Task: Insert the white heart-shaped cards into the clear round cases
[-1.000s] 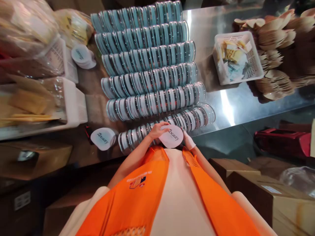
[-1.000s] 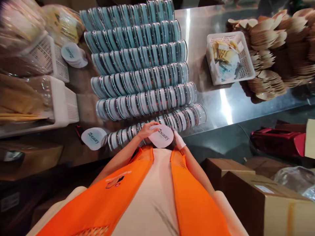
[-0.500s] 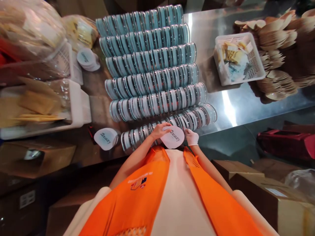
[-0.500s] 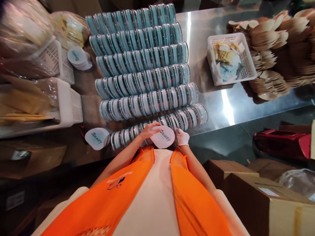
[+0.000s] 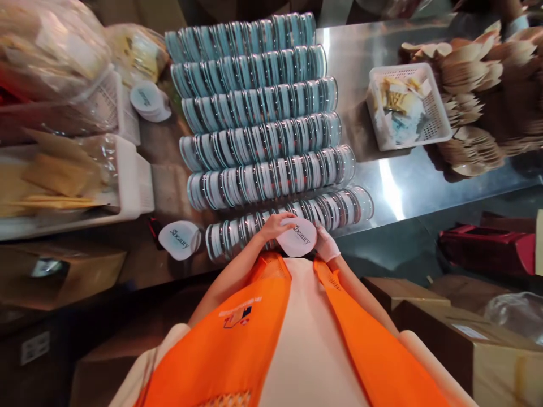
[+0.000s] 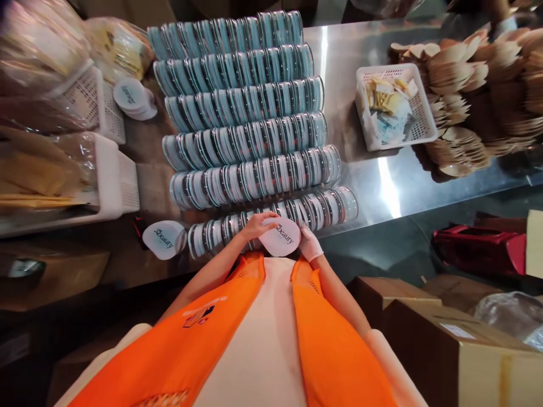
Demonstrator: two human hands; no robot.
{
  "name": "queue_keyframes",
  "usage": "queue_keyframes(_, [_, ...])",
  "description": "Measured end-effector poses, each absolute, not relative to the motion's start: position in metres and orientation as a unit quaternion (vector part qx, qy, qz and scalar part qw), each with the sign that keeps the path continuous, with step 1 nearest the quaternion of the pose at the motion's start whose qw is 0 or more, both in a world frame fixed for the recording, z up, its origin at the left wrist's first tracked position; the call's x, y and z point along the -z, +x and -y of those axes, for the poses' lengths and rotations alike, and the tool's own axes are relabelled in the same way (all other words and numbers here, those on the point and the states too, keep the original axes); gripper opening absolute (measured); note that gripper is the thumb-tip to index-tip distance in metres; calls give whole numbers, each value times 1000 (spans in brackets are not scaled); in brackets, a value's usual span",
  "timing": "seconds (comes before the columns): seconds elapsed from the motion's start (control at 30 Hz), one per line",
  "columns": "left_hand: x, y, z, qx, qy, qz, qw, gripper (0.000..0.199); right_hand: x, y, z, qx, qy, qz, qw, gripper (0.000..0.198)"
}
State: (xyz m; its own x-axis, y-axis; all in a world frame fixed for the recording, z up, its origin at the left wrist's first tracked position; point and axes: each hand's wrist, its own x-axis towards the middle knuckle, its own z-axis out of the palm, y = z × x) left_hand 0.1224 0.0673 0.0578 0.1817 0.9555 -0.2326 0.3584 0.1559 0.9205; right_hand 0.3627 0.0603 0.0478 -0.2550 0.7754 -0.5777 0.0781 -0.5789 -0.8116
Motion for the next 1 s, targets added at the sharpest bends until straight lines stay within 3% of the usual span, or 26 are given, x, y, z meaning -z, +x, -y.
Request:
queue_keyframes(0.13, [-62, 121, -68, -293, 572, -568, 514, 36, -59, 370, -74, -569, -622, 525, 121, 34])
queue_keyframes(0.3, [-64, 121, -69, -297, 566, -566, 521, 35, -62, 376, -76, -401, -648, 644, 65, 27])
queue_keyframes(0.43, [-65, 122, -69, -296, 573, -566, 513, 35, -55, 389, -73, -454, -615, 639, 87, 37])
queue_keyframes(0.6, [-63, 122, -69, -293, 583, -559, 512, 35, -50, 400, -71, -404, -599, 689, -50, 36])
queue_keyframes(0.77, [-60, 123, -70, -303, 582, -557, 509, 33, -54, 391, -69, -408, -608, 675, -93, 32])
queue_keyframes(0.83, [-60, 123, -71, -309, 577, -555, 514, 34, -62, 388, -63, -358, -628, 682, -112, 31])
queue_keyframes(0.9, [-60, 123, -72, -318, 557, -561, 523, 35, -75, 387, -55, -296, -663, 683, -78, 34])
queue_keyframes(1.0, [-63, 122, -74, -321, 518, -564, 557, 42, -99, 387, -47, -292, -680, 668, 79, 41])
